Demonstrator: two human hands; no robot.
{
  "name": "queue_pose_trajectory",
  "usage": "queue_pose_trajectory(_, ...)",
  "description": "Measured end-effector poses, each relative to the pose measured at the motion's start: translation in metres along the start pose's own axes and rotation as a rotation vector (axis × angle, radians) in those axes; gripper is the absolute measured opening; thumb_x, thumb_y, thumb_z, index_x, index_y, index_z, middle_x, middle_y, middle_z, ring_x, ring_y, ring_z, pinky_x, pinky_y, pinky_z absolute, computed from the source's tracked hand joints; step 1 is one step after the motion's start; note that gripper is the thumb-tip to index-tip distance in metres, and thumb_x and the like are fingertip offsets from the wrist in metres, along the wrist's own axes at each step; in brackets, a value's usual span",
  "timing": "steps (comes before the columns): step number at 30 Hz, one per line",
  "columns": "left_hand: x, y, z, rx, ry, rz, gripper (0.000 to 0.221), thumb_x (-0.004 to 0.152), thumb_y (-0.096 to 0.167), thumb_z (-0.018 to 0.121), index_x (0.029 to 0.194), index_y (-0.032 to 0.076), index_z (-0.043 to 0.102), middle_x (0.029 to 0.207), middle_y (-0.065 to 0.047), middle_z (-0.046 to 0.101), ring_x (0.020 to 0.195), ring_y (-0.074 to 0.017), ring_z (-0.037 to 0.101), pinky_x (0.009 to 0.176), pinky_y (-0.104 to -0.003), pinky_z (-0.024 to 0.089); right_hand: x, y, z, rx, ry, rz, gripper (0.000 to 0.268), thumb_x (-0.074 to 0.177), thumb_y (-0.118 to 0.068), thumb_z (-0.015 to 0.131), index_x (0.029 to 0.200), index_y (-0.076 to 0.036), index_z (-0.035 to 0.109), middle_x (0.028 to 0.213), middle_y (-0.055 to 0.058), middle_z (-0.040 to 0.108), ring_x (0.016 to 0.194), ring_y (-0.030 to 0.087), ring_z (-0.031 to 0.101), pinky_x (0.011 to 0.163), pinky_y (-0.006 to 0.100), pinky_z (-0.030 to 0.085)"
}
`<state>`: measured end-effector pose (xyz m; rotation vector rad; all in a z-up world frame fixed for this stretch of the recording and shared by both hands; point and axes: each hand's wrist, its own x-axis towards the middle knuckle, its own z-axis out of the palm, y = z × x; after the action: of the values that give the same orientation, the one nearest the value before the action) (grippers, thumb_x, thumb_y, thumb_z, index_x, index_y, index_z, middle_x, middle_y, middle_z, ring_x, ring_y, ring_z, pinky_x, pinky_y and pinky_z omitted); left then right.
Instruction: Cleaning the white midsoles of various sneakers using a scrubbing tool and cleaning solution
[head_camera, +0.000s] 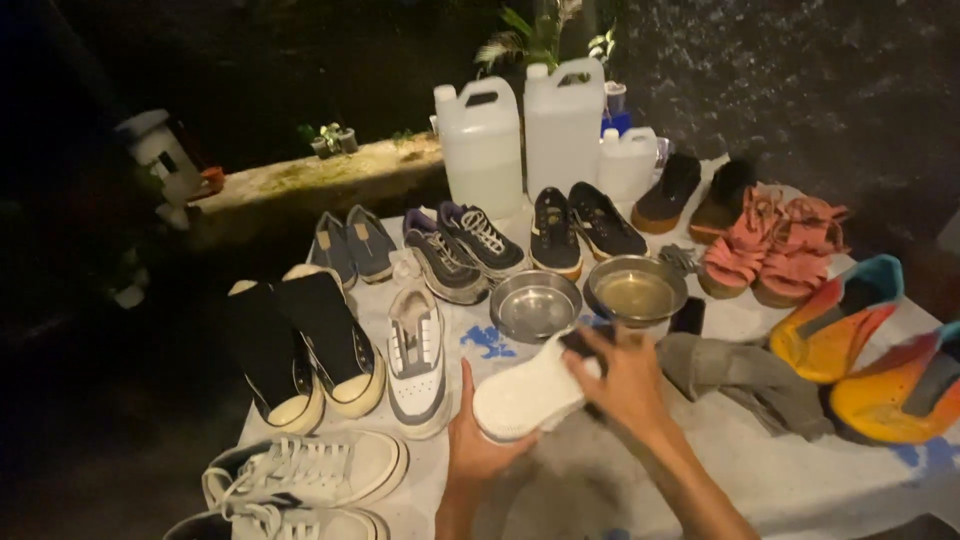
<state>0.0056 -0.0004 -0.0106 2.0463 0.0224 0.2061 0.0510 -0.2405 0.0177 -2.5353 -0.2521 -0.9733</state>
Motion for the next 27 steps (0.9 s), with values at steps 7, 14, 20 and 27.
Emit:
queue_pose_trajectory(7,-0.020,0.031,-0.011,-0.065,-0.034,-0.018,0.146,0.054,0.045,0.095,0.166,0.029,0.004,0.119,-0.003,0.080,0.118,-0.0180,0.073,0.099,-0.029,0.054,-0.018,-0.032,-0.021,0.102,-0.304,-0.002,0.066,0.090,-0.070,0.048,0.149,-0.039,0.052,0.154,0.027,0.043,0.119,0.037,0.052,0.101,0.063,0.043)
queue_pose_trajectory(14,-0.005,0.012,-0.002,-0.002,0.010,0.008,0.148,0.052,0.043,0.098,0.165,0.030,0.003,0.121,-0.003,0.080,0.121,-0.0185,0.072,0.100,-0.031,0.056,-0.007,-0.052,-0.015,0.129,-0.125,-0.017,0.061,0.091,-0.059,0.061,0.140,-0.024,0.065,0.122,0.029,0.058,0.103,0.041,0.054,0.094,0.052,0.042)
queue_pose_trajectory(20,-0.017,0.021,-0.006,-0.077,-0.007,0.068,0.142,0.055,0.038,0.095,0.165,0.028,0.005,0.124,-0.001,0.079,0.115,-0.0156,0.072,0.095,-0.029,0.055,-0.015,-0.058,-0.014,0.135,-0.208,0.010,0.062,0.091,-0.062,0.057,0.143,-0.030,0.062,0.142,0.034,0.050,0.115,0.045,0.046,0.096,0.056,0.041)
queue_pose_trajectory(27,-0.011,0.000,-0.002,-0.025,-0.016,0.098,0.141,0.060,0.041,0.092,0.165,0.027,-0.001,0.111,-0.021,0.077,0.101,-0.0285,0.080,0.079,-0.034,0.061,-0.019,-0.104,-0.008,0.205,-0.184,-0.096,0.061,0.089,-0.061,0.059,0.140,-0.028,0.066,0.145,0.029,0.049,0.116,0.041,0.046,0.095,0.057,0.042)
